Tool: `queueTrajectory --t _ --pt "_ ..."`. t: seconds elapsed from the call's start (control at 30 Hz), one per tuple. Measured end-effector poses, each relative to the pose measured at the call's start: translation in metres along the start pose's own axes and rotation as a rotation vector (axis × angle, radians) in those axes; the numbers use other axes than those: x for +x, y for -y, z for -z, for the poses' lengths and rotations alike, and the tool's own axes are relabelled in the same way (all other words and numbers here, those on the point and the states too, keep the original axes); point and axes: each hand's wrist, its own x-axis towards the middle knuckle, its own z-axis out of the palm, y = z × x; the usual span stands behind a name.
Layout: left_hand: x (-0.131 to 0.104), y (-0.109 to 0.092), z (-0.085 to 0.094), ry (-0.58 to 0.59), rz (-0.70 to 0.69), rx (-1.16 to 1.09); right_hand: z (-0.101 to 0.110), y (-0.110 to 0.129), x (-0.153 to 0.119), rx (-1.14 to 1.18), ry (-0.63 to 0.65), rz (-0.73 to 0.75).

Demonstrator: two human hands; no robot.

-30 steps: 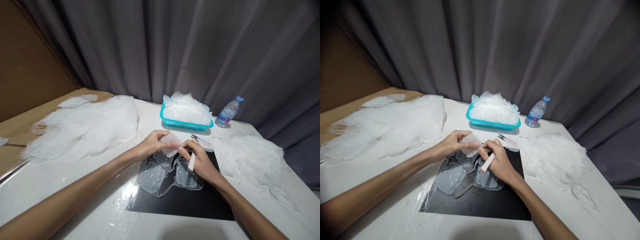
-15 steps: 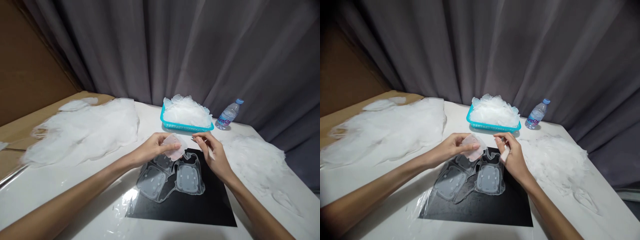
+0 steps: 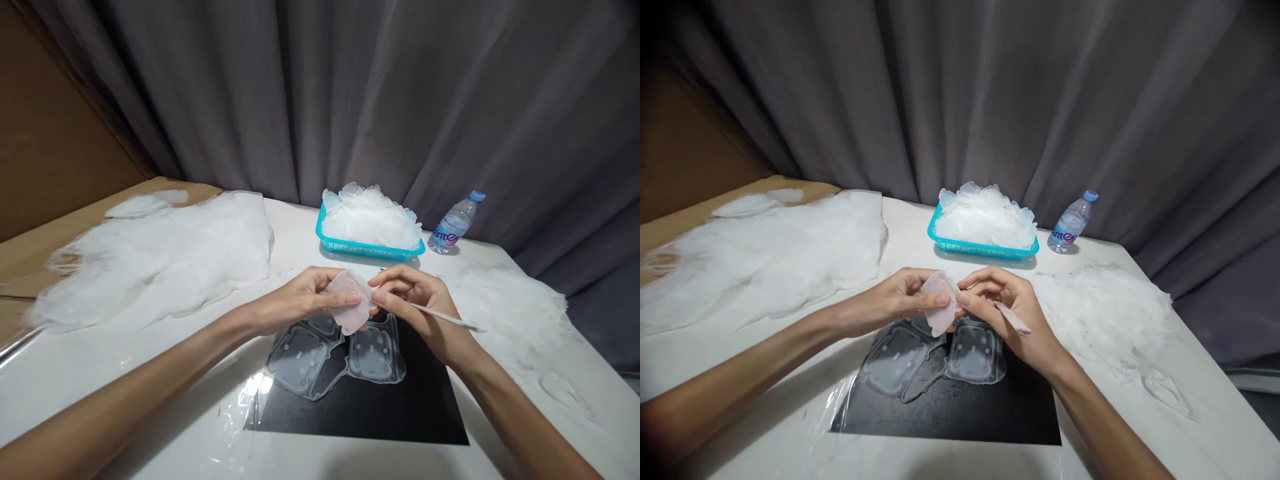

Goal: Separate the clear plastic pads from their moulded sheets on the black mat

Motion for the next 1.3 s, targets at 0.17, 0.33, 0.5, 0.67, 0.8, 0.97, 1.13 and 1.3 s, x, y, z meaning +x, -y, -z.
queueTrajectory --t 0.17,0.33,0.5,0.67,0.8,0.97,1.13,1.3 --pt "0.002 0.007 0.001 0.031 0.019 -0.042 -0.004 0.002 -0.001 -0.02 0.015 0.013" --pt "0.005 0.018 0.002 0.063 0.056 -0.087 -0.008 0.0 -0.001 0.026 0.045 0.008" --pt "0.005 0.019 -0.001 0.091 0.079 -0.127 -0.008 -0.003 0.0 0.021 0.017 0.014" --pt "0.007 0.02 -0.002 0.066 0.104 -0.11 -0.014 -0.006 -0.001 -0.001 -0.007 0.019" --pt "0.008 0.024 0.0 -0.003 0.088 0.086 -0.007 -0.01 0.002 -0.072 -0.028 0.022" --pt "-0.025 0.034 0.016 -0.266 -0.041 0.605 0.053 -0.033 0.017 -0.558 -0.13 -0.005" --pt "-0.079 0.058 0.016 -0.146 -0.038 1.091 0.071 -0.048 0.015 -1.021 -0.202 0.145" --pt "-0.091 0.084 -0.021 -0.314 -0.155 1.369 -0.004 -0.038 -0.004 -0.648 -0.035 0.093"
